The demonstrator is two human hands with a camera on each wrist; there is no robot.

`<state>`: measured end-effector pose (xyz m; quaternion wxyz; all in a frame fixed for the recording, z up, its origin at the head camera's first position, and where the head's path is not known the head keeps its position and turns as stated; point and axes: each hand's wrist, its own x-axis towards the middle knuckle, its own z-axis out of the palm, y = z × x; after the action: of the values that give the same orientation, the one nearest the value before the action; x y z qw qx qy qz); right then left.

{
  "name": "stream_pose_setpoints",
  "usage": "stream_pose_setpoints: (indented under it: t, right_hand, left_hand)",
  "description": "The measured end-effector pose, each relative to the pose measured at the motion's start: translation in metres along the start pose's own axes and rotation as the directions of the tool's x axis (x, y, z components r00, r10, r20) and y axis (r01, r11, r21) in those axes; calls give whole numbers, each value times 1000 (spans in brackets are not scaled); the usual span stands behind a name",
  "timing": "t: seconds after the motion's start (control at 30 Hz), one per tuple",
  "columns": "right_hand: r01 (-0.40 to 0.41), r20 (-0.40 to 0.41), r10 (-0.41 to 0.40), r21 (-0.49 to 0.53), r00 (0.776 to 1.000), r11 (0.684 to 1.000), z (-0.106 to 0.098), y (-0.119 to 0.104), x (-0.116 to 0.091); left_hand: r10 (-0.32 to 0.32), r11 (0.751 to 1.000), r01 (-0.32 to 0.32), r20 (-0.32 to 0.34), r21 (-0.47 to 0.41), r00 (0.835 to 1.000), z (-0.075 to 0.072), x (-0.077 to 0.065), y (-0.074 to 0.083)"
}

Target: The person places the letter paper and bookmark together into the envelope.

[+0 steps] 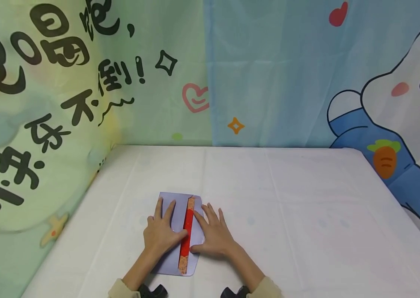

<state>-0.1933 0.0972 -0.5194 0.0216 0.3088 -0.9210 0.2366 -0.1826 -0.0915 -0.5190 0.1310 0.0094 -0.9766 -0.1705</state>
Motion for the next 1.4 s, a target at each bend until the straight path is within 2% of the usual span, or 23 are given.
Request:
stream_pose_setpoints:
  t: [0.1,0.43,0.57,0.7,0.9,1.4]
  right_hand:
    - [2,-2,-2,-12,1000,1000,2,-3,1]
    - [6,-98,-11,-53,995,999,5,-10,5]
    - [-16,-70,10,-90,998,996,9,-14,7]
    - [-27,-42,24,-84,999,996,10,-16,7]
    - [-16,-41,13,-69,999,998,11,-14,7]
    - [-24,-15,23,-132,1000,991,9,-12,9]
  left_hand:
    - [0,1000,0,-7,1,1000,1,-1,-1]
    - [7,1000,-7,-21,-4,1000,1,-1,-1]
    - [5,1000,-5,-25,-3,1000,1,0,-2]
    - [4,1000,-4,-30,-6,1000,1,-1,-2]
    - [5,1000,-5,-19,10,1000,1,0,-2]
    - [-8,1000,8,-15,-3,1000,1,3,2]
